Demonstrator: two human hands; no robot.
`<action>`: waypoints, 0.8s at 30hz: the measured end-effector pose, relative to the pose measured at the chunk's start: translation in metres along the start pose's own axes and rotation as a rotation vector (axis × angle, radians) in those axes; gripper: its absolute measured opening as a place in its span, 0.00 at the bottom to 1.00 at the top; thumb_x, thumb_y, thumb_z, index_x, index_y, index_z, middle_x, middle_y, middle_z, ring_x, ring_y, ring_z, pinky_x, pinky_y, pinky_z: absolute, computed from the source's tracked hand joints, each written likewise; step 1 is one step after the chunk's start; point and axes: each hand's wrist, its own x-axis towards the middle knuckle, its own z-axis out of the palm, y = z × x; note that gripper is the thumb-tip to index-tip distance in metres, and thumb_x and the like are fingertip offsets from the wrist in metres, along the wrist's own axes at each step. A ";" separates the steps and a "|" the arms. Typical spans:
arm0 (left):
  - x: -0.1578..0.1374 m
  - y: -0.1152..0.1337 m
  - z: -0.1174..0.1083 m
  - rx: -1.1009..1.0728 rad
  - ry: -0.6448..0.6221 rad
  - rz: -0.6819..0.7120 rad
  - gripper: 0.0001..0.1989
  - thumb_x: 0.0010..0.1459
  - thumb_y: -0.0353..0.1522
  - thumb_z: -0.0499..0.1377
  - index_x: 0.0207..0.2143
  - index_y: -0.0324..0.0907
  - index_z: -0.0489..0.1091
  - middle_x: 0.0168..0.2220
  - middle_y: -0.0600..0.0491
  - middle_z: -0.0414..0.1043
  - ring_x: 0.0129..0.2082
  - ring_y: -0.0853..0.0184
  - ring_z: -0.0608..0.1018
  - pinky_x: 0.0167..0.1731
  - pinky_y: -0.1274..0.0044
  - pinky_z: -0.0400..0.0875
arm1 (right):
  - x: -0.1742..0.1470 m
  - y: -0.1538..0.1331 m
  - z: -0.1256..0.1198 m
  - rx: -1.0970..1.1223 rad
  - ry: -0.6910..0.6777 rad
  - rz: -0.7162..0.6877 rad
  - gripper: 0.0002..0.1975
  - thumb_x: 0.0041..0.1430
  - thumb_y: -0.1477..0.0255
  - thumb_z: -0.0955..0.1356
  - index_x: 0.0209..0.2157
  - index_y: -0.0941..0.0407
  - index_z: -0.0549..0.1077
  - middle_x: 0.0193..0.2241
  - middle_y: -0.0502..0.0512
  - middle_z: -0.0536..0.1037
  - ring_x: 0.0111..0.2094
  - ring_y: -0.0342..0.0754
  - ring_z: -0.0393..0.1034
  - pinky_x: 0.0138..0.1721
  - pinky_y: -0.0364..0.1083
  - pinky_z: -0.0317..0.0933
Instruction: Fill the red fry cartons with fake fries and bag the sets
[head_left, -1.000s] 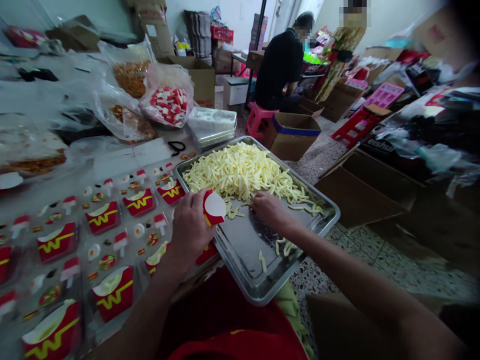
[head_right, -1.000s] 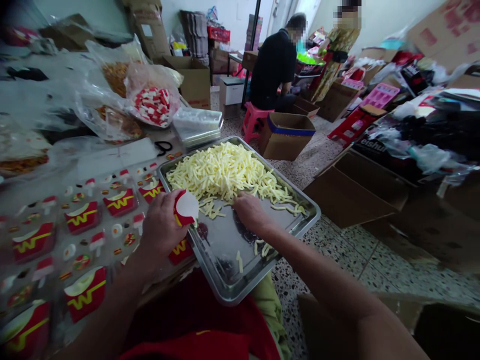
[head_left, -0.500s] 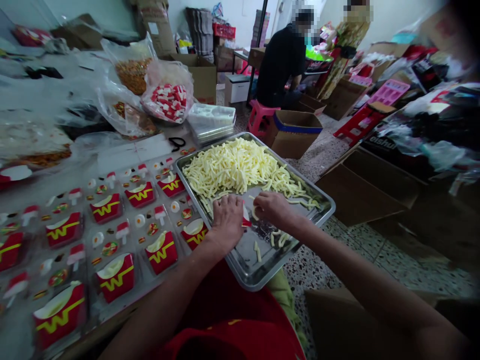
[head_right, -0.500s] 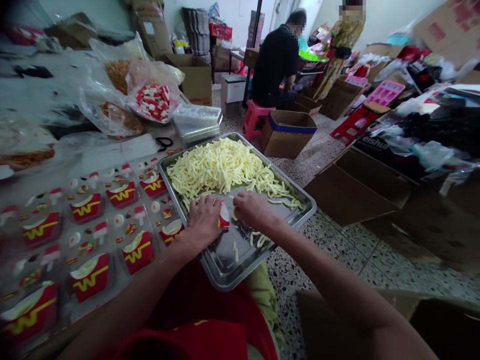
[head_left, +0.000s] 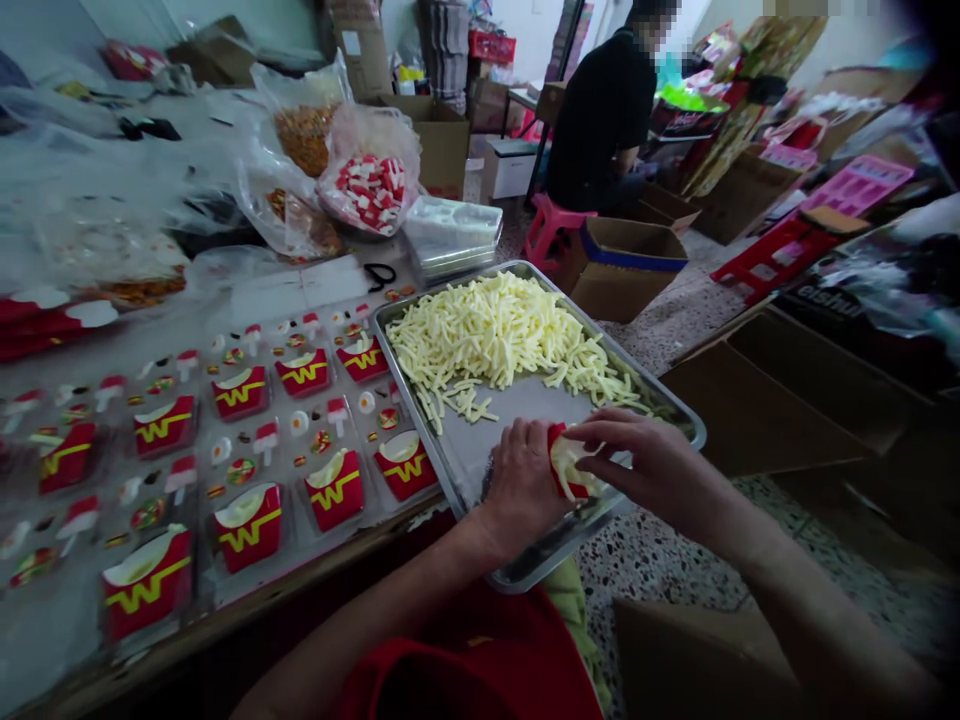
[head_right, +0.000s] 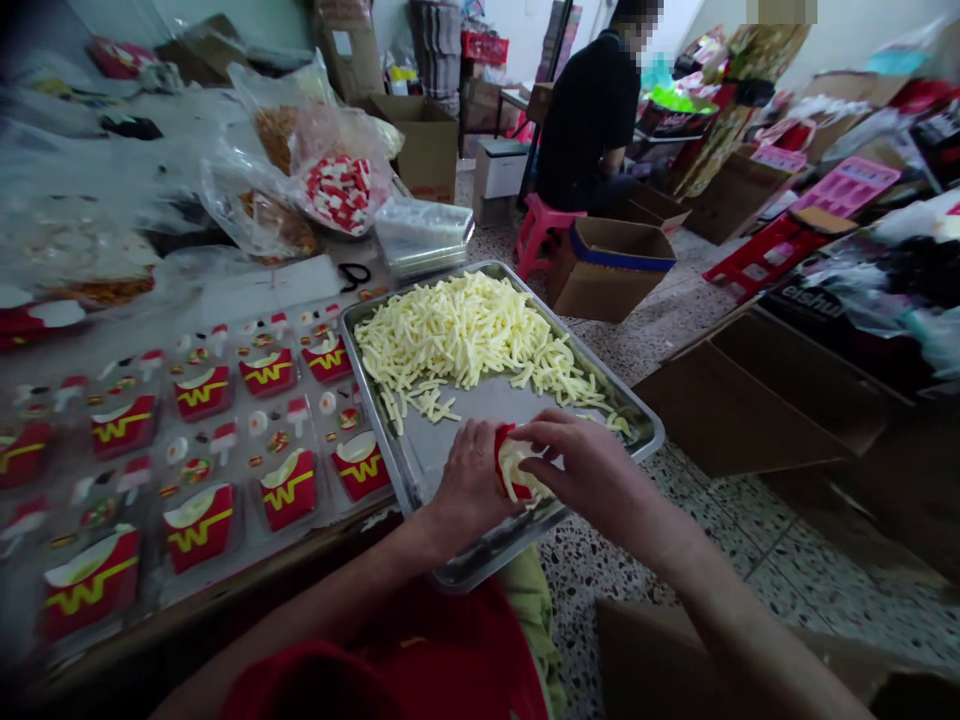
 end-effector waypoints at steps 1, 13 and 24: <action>0.000 0.001 -0.003 -0.025 0.003 0.000 0.32 0.48 0.44 0.68 0.51 0.44 0.59 0.49 0.45 0.67 0.49 0.54 0.70 0.52 0.60 0.69 | 0.000 0.000 0.001 -0.048 0.056 0.036 0.10 0.62 0.69 0.69 0.44 0.52 0.79 0.36 0.56 0.78 0.31 0.47 0.72 0.34 0.47 0.65; -0.005 -0.016 -0.038 0.164 0.102 -0.035 0.23 0.56 0.36 0.63 0.52 0.46 0.62 0.49 0.47 0.72 0.50 0.54 0.73 0.53 0.60 0.66 | 0.039 -0.002 0.015 0.177 -0.099 -0.071 0.10 0.67 0.66 0.67 0.39 0.53 0.80 0.36 0.55 0.80 0.36 0.47 0.74 0.39 0.45 0.65; -0.034 -0.094 -0.150 0.354 0.444 -0.256 0.37 0.47 0.43 0.71 0.57 0.44 0.61 0.51 0.43 0.72 0.51 0.49 0.75 0.51 0.60 0.71 | 0.130 0.015 0.082 -0.427 -0.293 -0.201 0.16 0.60 0.75 0.66 0.50 0.55 0.75 0.44 0.59 0.75 0.40 0.49 0.70 0.39 0.46 0.59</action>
